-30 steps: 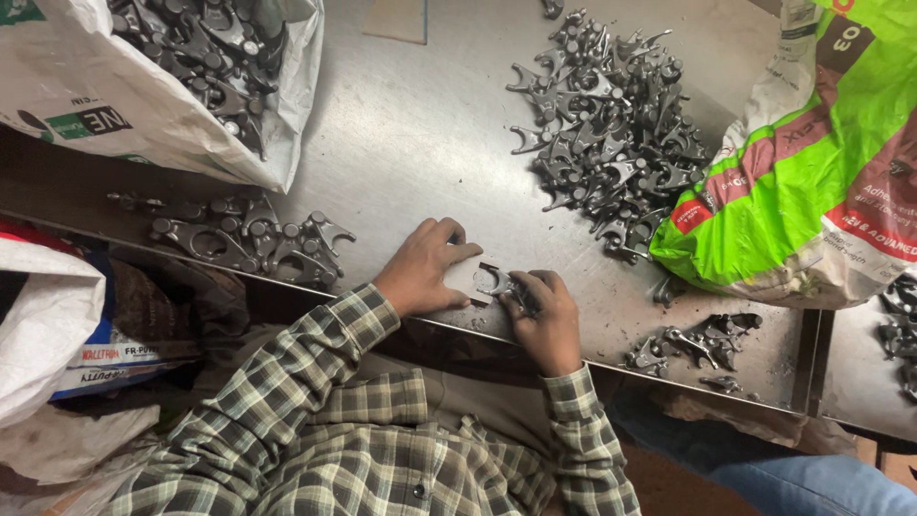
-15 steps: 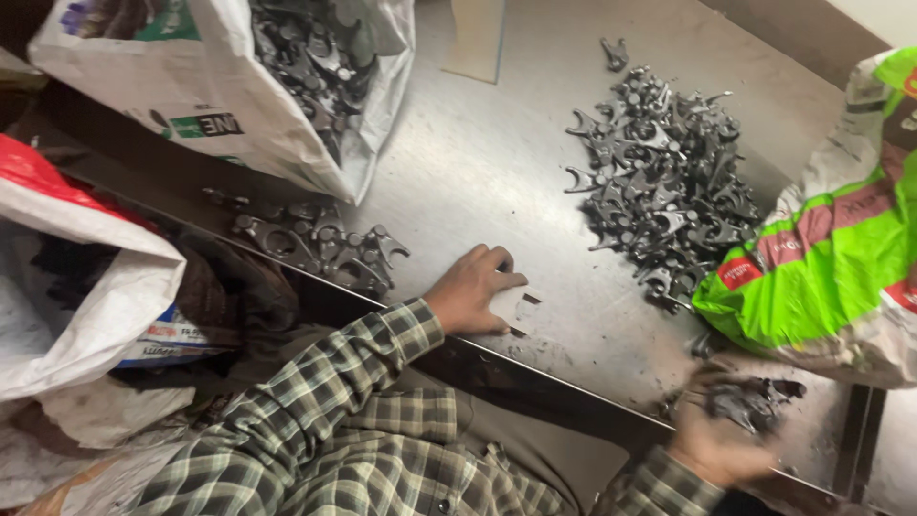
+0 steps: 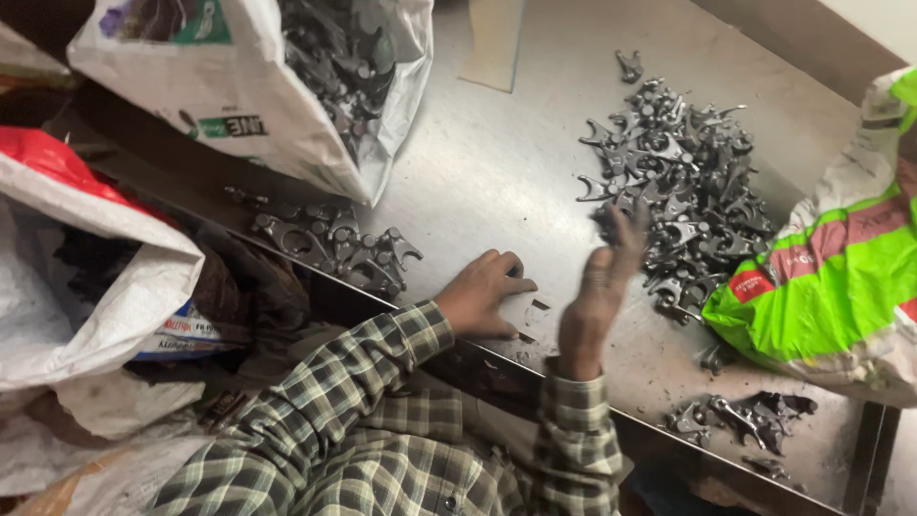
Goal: The person repeatedly picks up small metal parts from a pile on a metal table and rubs them against a fixed grinding block to smooth edges. Processed parts are placed into a white sack on the left. The task continues in a repetitive cycle throughout the clip.
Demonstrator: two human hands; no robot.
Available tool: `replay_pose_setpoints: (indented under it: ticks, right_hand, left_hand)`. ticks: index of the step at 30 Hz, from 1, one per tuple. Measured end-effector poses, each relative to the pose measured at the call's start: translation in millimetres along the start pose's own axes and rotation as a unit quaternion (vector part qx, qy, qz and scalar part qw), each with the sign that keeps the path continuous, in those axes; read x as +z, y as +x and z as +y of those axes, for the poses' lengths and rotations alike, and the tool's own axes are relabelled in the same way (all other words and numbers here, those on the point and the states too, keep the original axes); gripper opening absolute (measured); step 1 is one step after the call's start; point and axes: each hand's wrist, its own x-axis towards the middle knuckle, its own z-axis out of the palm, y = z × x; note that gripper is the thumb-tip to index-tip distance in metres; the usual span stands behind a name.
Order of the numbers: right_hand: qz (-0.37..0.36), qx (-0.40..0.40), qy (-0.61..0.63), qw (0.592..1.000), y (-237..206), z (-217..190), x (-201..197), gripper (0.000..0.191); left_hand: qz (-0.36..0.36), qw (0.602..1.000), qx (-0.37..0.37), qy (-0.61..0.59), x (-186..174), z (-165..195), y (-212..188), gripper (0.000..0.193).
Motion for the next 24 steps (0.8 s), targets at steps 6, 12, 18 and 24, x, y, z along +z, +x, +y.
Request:
replay_pose_setpoints:
  ticks: [6,12,18,24]
  right_hand:
    - [0.093,0.022,-0.336,0.937,25.7,72.9,-106.1,0.055]
    - [0.061,0.032,-0.456,0.887,46.5,108.8,-117.9,0.05]
    - [-0.053,0.03,-0.447,0.892,19.3,90.6,-105.6,0.05]
    - [-0.064,0.08,-0.145,0.984,-19.9,77.7,-157.1,0.045]
  left_hand:
    - [0.016,1.0,0.024,-0.004,4.8,-2.1,-2.8,0.067]
    - [0.023,0.999,0.027,-0.014,2.0,1.7,-1.9,0.067]
    - [0.009,1.0,0.009,-0.01,-1.1,6.8,-0.2,0.069]
    - [0.013,1.0,0.015,-0.009,-1.2,7.4,-2.5,0.068]
